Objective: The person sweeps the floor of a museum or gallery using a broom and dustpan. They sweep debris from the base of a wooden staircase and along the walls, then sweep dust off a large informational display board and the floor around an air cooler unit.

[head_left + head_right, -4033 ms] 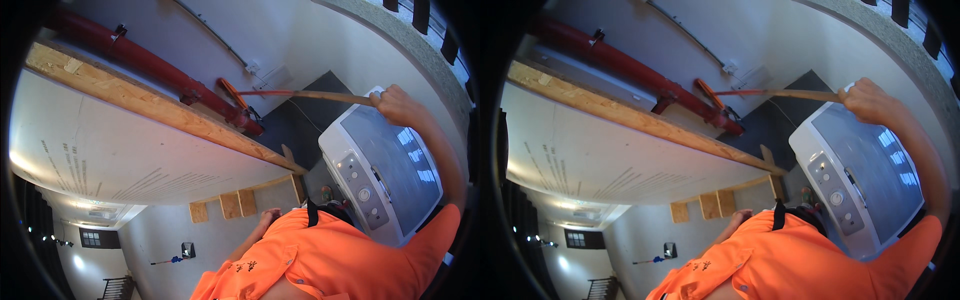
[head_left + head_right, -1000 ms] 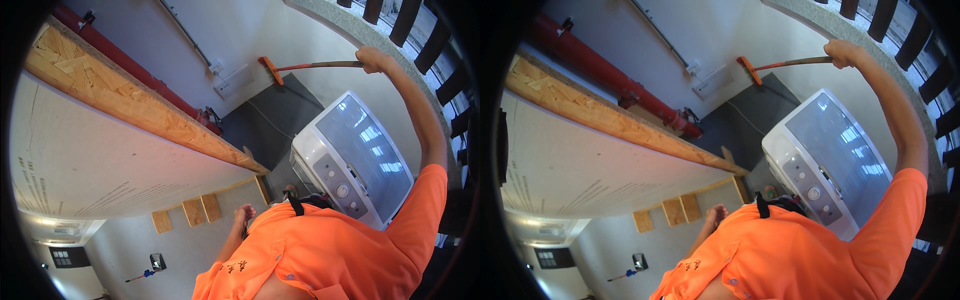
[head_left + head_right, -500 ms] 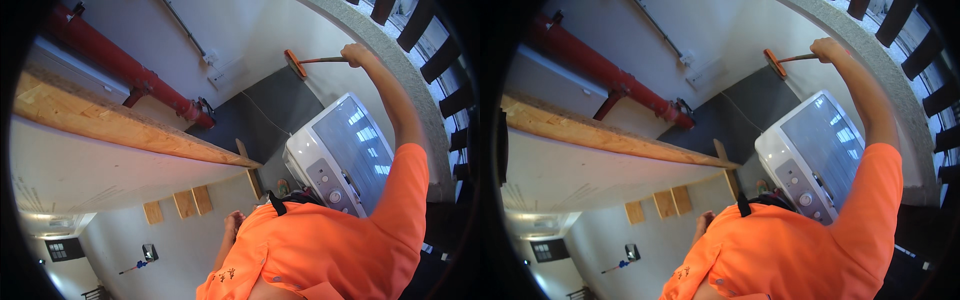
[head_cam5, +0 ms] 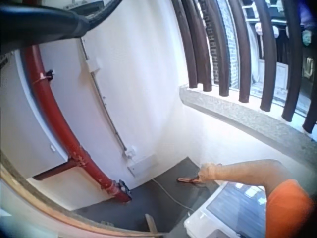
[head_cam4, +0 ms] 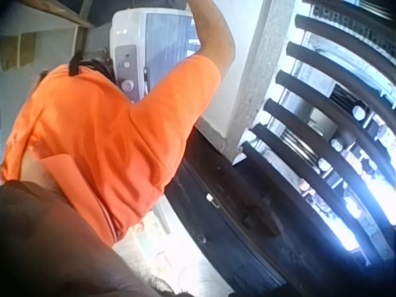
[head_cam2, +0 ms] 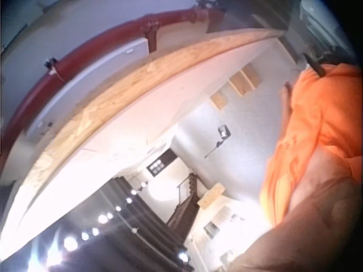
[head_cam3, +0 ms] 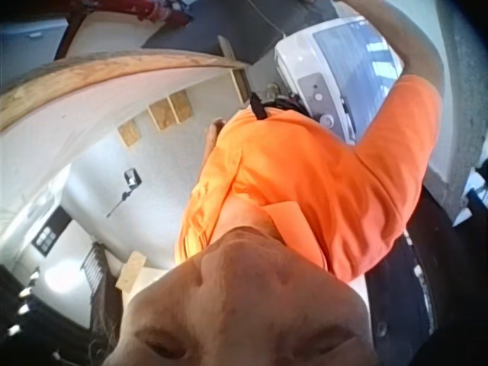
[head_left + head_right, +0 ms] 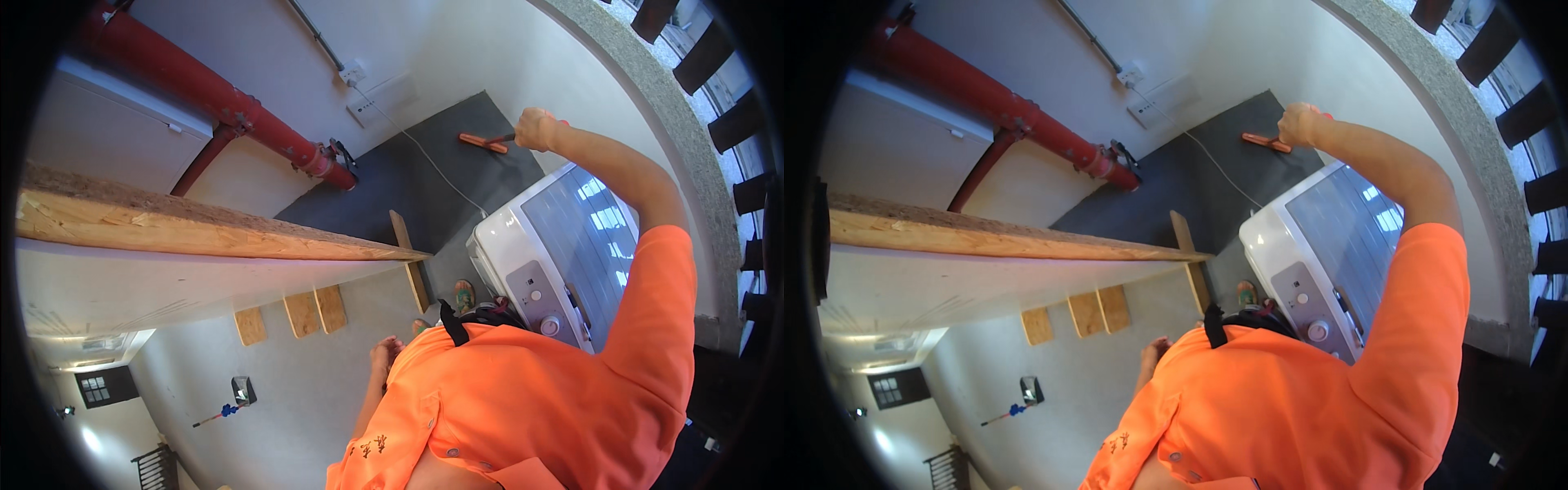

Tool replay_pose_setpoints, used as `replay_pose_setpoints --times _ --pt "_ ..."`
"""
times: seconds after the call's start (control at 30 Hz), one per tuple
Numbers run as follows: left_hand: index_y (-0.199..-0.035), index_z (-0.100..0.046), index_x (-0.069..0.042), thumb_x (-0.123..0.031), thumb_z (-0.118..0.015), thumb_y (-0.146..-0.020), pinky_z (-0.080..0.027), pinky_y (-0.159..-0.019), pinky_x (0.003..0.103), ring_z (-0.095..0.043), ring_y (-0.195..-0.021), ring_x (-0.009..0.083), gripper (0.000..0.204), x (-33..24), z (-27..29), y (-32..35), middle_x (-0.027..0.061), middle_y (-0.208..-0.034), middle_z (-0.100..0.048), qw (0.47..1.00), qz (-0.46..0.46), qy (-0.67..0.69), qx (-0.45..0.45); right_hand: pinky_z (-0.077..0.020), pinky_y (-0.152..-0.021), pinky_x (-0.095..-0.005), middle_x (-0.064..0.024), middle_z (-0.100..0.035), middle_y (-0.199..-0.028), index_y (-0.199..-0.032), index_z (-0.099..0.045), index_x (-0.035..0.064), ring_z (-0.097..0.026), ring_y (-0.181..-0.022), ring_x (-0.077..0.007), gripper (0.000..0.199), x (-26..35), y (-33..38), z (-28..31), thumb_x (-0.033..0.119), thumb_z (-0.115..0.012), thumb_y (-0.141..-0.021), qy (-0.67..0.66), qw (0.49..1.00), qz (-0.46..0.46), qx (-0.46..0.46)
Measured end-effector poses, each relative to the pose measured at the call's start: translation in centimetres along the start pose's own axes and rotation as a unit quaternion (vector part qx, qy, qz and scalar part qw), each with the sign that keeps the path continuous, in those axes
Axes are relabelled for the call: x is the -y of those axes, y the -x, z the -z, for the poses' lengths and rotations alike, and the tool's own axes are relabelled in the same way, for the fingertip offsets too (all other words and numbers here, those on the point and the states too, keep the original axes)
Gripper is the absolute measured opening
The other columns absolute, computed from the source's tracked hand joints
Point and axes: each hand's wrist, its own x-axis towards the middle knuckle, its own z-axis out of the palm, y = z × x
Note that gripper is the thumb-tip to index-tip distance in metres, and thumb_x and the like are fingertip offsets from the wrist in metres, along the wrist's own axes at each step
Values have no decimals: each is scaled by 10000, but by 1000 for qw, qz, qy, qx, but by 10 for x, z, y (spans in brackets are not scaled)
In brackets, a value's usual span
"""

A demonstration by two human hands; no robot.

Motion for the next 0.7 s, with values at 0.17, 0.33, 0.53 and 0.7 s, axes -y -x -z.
replay_pose_setpoints --times 0.17,0.33,0.53,0.7 --pt "-998 -545 19 -81 -422 -846 -530 -613 327 -602 -641 232 220 0 -2 -11 122 -741 -591 1000 -11 13 21 -526 -624 -374 -65 -660 -744 -752 -673 95 -656 -754 -249 80 0 25 29 119 -626 -692 24 991 123 -43" --pt "-993 -546 14 -80 -425 -842 -529 -583 316 -601 -620 219 216 -7 -3 -5 115 -732 -591 1000 -10 -2 16 -519 -648 -374 -105 -671 -817 -787 -678 59 -650 -824 -276 131 -41 62 43 66 -639 -662 -112 993 38 7" --pt "-958 -559 15 -59 -426 -827 -523 -517 297 -604 -585 201 201 -1 -1 -8 115 -718 -599 1000 -16 -4 10 -513 -661 -373 -124 -658 -790 -775 -667 46 -644 -787 -290 128 -85 86 13 40 -633 -652 -197 971 -132 -8" --pt "-954 -556 20 -48 -418 -821 -521 -502 298 -601 -571 204 203 -2 3 -1 119 -707 -597 1000 -13 -1 1 -516 -701 -364 -99 -664 -862 -821 -668 55 -644 -829 -273 141 -79 61 6 70 -621 -688 -84 987 -131 -51"
